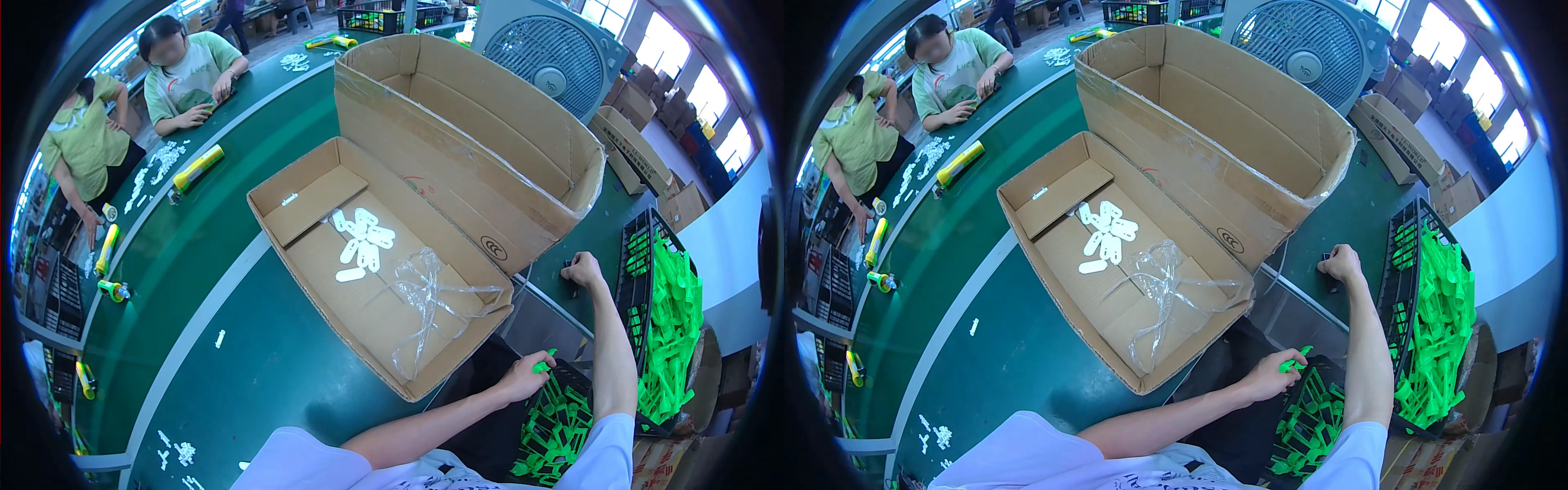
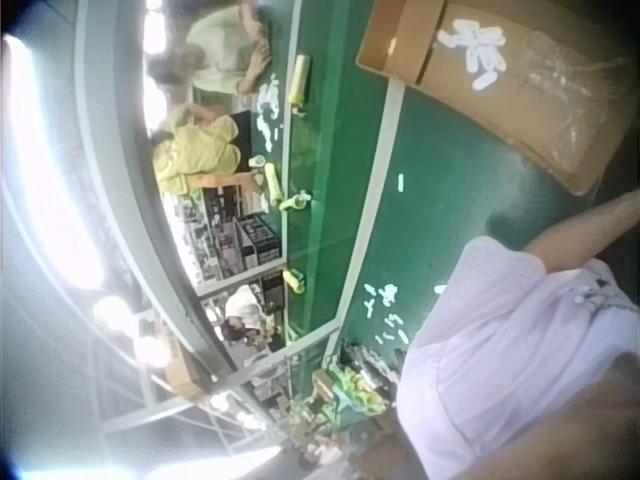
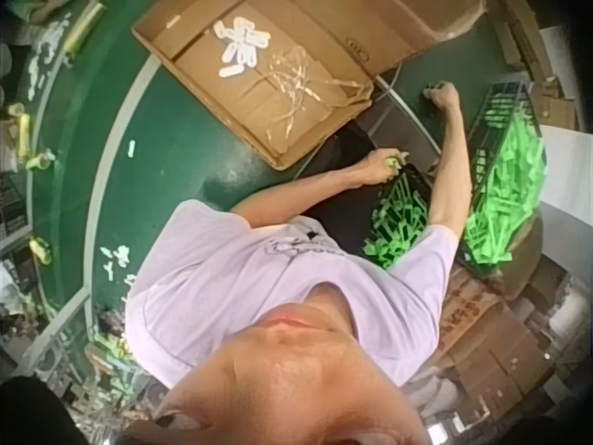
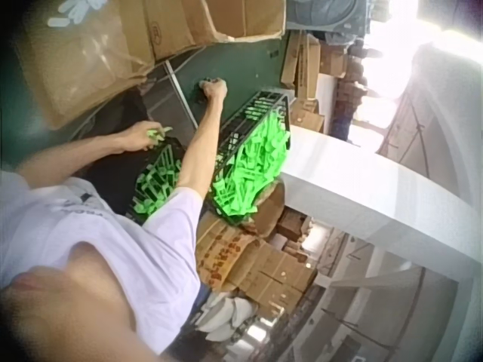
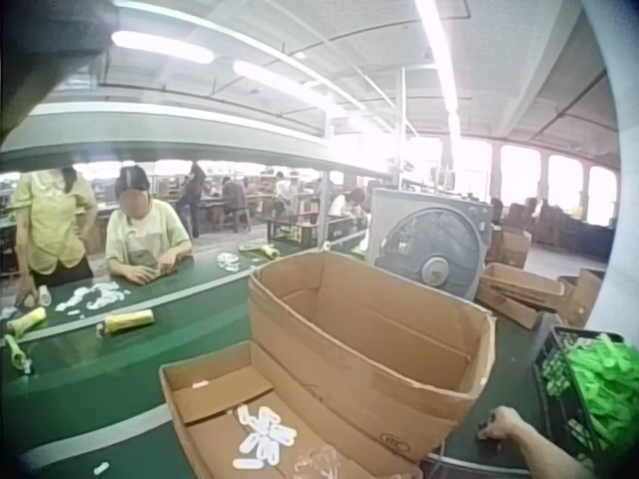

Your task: The person assembles small black plastic components into green plastic frames by hand on an industrial assembly line.

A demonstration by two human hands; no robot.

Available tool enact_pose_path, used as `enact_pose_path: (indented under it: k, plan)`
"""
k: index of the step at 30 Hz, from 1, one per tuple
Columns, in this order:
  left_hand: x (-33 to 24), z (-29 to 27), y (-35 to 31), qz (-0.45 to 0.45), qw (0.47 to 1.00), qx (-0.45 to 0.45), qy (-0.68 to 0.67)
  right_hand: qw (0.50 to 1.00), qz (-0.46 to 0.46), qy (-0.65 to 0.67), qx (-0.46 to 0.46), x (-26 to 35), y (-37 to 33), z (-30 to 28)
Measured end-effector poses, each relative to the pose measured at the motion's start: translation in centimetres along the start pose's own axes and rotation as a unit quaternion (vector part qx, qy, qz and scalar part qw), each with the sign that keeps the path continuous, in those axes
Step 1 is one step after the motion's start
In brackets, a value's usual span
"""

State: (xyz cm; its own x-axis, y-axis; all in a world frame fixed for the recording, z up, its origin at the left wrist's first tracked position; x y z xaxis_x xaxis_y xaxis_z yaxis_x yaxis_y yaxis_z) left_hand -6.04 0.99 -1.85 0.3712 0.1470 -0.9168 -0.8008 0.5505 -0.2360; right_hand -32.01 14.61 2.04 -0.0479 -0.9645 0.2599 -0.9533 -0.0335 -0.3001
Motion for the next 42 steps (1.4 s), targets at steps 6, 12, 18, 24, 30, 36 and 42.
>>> enact_pose_path:
  k: [6,12,18,24,30,36,42]
  plan:
    - [-0.2,-0.2,-0.2,-0.003,1.000,-0.008,-0.003,0.998,-0.004,-0.026,-0.061,1.0,-1.4,0.2]
    - [-0.1,0.0,-0.2,0.005,1.000,-0.006,0.010,0.999,-0.011,0.038,-0.011,-1.0,-1.4,-1.1]
    - [-0.2,0.0,-0.1,0.018,1.000,-0.009,0.008,0.967,-0.042,0.235,-0.091,-5.2,0.1,-0.7]
    - [-0.4,0.0,-0.2,0.004,1.000,-0.005,-0.001,0.978,-0.046,0.152,-0.135,-5.3,-0.9,0.5]
    - [0.0,-0.9,-0.4,0.005,1.000,-0.022,0.003,0.958,0.035,0.281,-0.037,-1.6,-2.2,1.1]
    - [-1.2,0.3,0.4,0.029,0.999,-0.033,-0.015,0.928,-0.016,0.204,-0.313,-11.6,2.1,0.6]
    - [-1.0,-3.0,-1.0,-0.026,0.985,-0.147,-0.087,0.846,-0.121,0.519,-0.017,2.5,-11.9,1.2]
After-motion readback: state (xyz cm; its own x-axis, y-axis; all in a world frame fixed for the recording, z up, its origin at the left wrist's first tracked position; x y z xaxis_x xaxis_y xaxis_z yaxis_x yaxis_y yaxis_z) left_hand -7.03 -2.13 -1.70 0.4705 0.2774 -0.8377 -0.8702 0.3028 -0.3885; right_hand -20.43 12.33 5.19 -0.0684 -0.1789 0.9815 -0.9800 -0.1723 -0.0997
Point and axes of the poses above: each hand's wrist, its own y-axis towards the middle knuckle, its own z-axis out of the palm, x = y × z, the point moved 2 cm from there along y, towards the middle knuckle, and after that the axes turned 10 degrees about x, right-handed, at the moved point
